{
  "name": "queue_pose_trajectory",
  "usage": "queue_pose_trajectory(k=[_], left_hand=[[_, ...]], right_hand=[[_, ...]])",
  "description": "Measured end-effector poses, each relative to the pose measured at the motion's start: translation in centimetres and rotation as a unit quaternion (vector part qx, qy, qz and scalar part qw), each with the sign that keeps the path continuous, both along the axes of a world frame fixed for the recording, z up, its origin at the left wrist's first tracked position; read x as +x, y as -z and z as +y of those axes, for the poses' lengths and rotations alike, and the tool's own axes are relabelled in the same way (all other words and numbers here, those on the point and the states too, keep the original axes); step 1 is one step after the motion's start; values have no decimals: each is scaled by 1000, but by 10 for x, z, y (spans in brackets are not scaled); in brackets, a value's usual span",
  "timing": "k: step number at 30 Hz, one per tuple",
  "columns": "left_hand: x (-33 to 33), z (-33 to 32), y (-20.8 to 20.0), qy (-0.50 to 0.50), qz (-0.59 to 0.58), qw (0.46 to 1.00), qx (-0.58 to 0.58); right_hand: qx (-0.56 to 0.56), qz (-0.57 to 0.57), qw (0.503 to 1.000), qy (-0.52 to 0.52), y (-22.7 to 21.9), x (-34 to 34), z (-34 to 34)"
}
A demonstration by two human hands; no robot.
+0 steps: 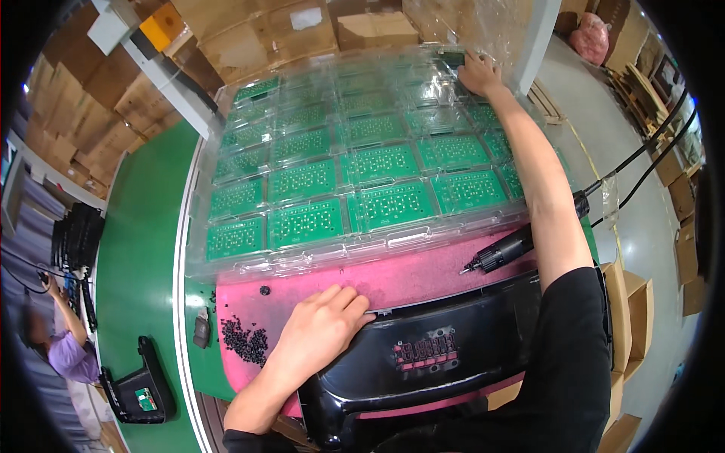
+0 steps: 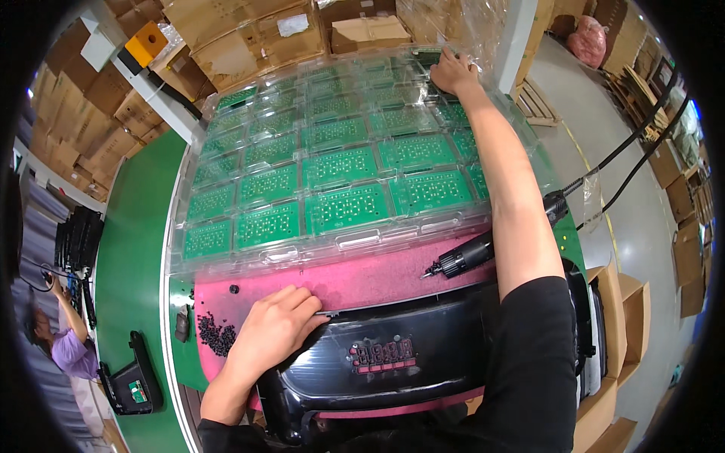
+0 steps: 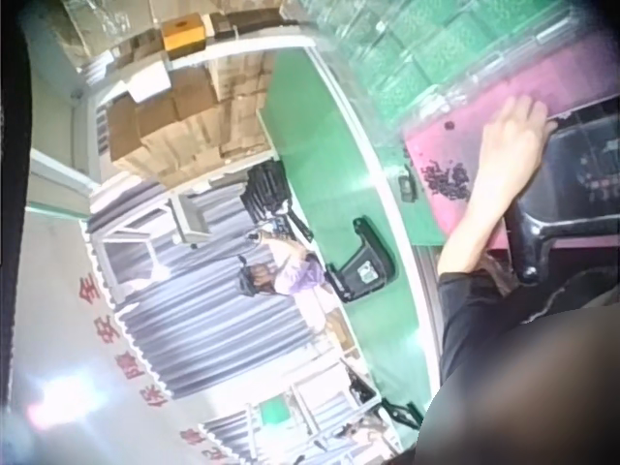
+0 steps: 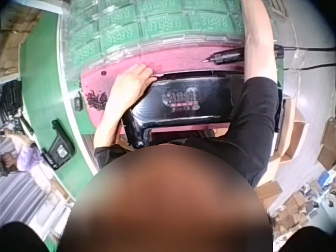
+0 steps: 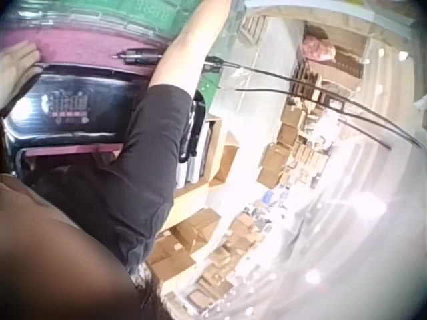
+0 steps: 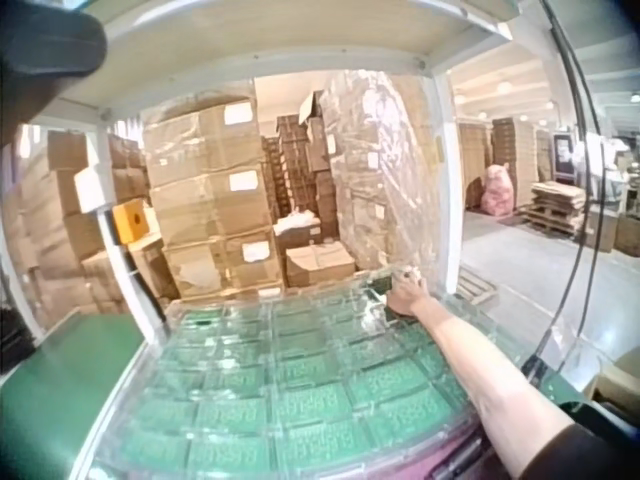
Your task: Install a printed circuit board into a plastic device housing using an electric screwdriver.
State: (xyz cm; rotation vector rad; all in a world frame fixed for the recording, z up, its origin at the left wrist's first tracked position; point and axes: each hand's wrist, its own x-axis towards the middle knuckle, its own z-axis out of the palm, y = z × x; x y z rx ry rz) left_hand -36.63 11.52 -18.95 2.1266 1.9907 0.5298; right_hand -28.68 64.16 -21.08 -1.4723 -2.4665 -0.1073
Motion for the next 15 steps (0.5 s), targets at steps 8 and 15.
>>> queue_pose_trajectory(k=[8, 15], left_hand=[[5, -6, 6, 10, 13, 999, 42], [1, -19, -3, -71, -92, 972, 205]], right_hand=[[408, -79, 903, -104, -44, 32, -67], [387, 9, 854, -348, -99, 74, -257]])
